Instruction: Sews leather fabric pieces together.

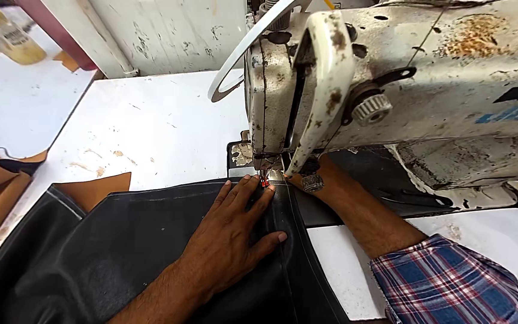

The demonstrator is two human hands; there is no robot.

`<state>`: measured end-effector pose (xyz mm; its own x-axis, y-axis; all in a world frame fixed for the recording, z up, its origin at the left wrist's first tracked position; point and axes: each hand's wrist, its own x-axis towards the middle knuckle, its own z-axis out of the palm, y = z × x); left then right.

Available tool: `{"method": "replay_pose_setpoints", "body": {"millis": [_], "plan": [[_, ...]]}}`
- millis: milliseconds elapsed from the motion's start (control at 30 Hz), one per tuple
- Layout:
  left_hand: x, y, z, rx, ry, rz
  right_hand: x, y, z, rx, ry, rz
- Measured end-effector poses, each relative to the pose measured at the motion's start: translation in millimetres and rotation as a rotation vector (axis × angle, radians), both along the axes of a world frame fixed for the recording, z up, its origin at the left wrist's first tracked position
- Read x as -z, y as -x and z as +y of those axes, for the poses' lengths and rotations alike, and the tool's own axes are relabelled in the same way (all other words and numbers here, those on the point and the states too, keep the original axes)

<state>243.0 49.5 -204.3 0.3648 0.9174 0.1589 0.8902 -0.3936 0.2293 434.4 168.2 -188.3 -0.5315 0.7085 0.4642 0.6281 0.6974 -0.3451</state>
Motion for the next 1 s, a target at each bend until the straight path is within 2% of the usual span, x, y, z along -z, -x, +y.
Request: {"method": "replay_pose_setpoints", "body": {"millis": [100, 200, 233, 300, 367, 533, 867, 1000], "plan": [[0.7, -0.2, -0.2, -0.006, -0.004, 0.003, -16.5, 0.9, -5.7, 0.032, 0.149, -0.053], [2.5, -1.9, -3.9, -0.005, -0.061, 0.011, -61.3, -5.7, -16.7, 0.064, 0.42, -0.288], [3.5, -2.7, -6.7, 0.003, -0.11, 0.004, -62.2, -10.9, -20.3, 0.059, 0.366, -0.312], [3.8, -3.3, -14.6, 0.033, -0.165, -0.022, -44.9, -24.7, -31.7, 0.003, 0.108, -0.225], [2.2, -2.0, -20.1, 0.054, -0.116, -0.033, -27.4, -34.5, -45.6, -0.054, 0.026, -0.158], [2.6, -0.3, -20.6, 0.058, -0.069, -0.049, 20.0, -43.0, -62.8, -0.135, 0.004, -0.016], [3.2, 1.9, -10.6, 0.048, -0.076, -0.057, 21.9, -40.3, -66.4, -0.133, 0.007, -0.05], [0.7, 4.4, -12.0, 0.104, -0.095, -0.059, 22.1, -40.0, -67.6, -0.149, -0.026, -0.07]]}}
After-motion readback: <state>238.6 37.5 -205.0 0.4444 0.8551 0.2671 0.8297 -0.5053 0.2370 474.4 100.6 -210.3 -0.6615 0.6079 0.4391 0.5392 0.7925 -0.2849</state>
